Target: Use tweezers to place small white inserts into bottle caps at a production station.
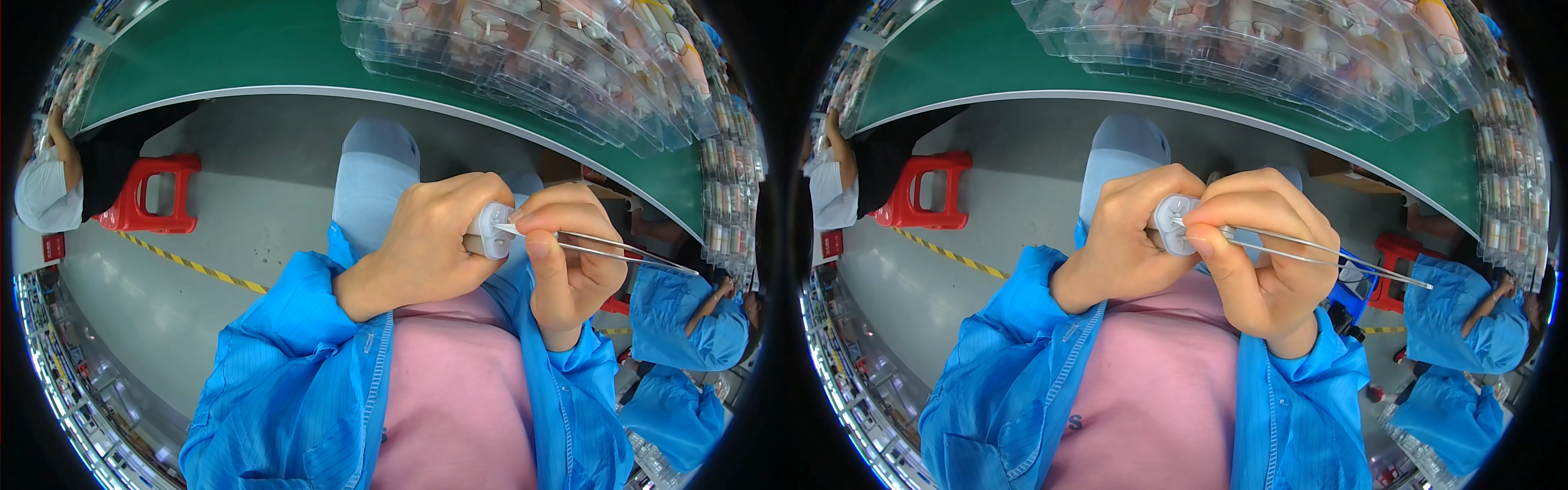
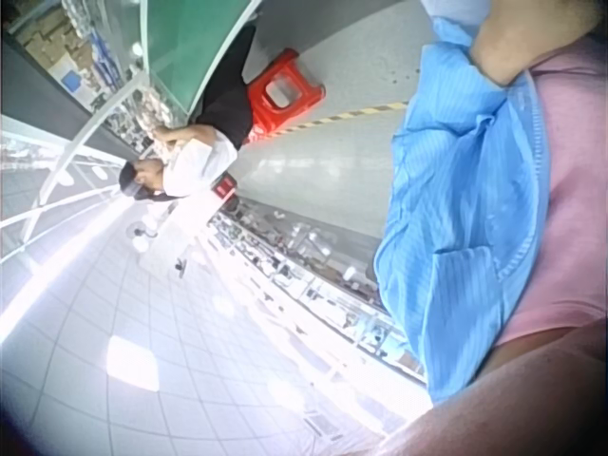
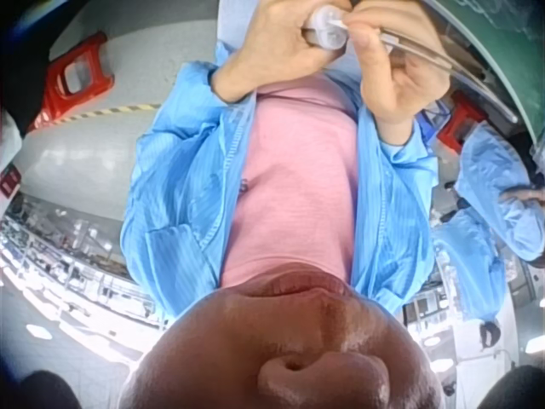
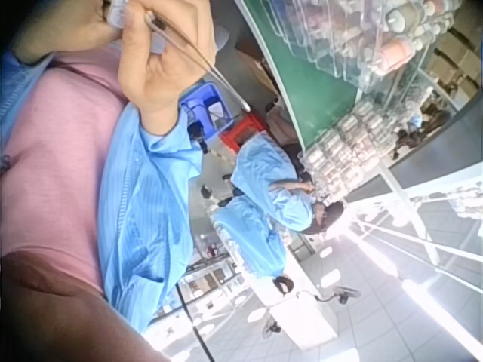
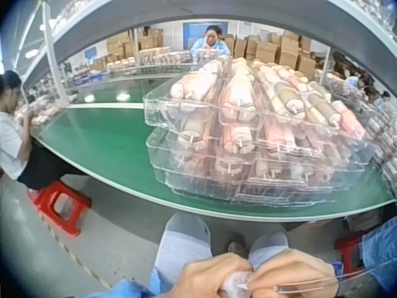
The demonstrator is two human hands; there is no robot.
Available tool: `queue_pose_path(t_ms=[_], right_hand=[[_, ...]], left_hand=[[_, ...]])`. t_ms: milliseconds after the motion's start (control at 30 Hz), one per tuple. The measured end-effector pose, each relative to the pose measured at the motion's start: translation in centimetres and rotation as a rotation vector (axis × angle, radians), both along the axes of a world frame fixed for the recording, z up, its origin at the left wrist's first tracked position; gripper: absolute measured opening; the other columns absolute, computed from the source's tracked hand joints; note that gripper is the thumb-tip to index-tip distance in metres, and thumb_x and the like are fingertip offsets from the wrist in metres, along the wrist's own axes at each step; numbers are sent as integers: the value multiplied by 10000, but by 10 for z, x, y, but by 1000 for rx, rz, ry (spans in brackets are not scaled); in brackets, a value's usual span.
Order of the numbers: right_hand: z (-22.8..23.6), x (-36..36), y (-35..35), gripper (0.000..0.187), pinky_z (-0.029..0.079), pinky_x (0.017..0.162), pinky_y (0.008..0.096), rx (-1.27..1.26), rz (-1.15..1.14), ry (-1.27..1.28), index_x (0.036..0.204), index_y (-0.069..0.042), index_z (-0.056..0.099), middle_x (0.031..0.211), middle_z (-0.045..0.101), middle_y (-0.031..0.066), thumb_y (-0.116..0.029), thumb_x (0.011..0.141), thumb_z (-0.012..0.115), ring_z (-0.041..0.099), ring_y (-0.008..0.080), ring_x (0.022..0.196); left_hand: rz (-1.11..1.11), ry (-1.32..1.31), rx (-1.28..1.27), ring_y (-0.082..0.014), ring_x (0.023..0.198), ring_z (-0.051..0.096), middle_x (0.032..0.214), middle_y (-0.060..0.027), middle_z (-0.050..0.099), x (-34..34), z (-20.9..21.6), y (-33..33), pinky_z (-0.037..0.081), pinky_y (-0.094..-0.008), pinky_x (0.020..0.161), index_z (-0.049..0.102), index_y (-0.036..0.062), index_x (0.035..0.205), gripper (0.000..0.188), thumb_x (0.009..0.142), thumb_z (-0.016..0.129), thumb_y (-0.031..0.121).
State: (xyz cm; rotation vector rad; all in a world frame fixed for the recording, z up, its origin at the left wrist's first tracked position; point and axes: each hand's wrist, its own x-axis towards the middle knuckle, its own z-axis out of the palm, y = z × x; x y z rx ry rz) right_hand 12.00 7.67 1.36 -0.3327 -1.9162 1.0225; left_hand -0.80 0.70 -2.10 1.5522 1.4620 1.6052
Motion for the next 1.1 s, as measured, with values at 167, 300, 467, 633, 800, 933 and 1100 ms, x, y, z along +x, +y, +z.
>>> queue_pose_path(t_ms=[167,300,467,633,800,933,1100], right_hand=[[-1,2,0,115,449,571,257,-30,13,22,833,16,645,793,629,141,-10,733,692,577,185,646],[-2,3,0,116,447,563,258,-39,11,29,832,17,645,788,627,138,-14,731,693,576,184,640],[7,1,1,121,444,541,261,39,9,-73,820,7,647,767,621,132,-18,715,703,580,183,625],[10,2,2,120,446,538,266,55,15,-98,811,-1,653,759,619,128,-12,703,702,583,191,621],[6,2,0,122,448,540,271,44,19,-55,811,9,655,765,620,134,-17,703,706,583,196,621],[7,2,0,126,450,543,272,32,30,-46,811,16,657,768,620,142,-25,704,711,587,197,631],[3,3,-1,124,449,559,266,-18,26,-2,832,16,657,788,621,144,-15,719,700,583,187,652]], left_hand=[[-9,29,19,-306,567,574,672,-108,564,-1,1,1,422,-370,466,549,50,780,215,606,675,38],[-19,32,17,-309,568,574,673,-107,564,-1,3,0,420,-372,463,549,52,784,215,607,670,35],[-11,78,13,-280,568,579,680,-108,574,-2,2,-1,420,-346,468,561,36,797,219,619,688,31],[-24,149,12,-204,562,586,684,-108,587,-5,4,-1,421,-285,482,580,5,817,208,668,720,42],[-46,6,19,-270,591,591,700,-118,586,-3,2,-1,438,-324,493,569,27,811,224,629,699,38],[-65,-40,19,-308,605,594,702,-123,580,-3,5,-2,450,-346,504,562,36,808,255,590,692,15],[-64,-33,24,-305,606,594,701,-122,579,-2,4,-1,448,-343,504,561,35,807,254,589,689,13]])
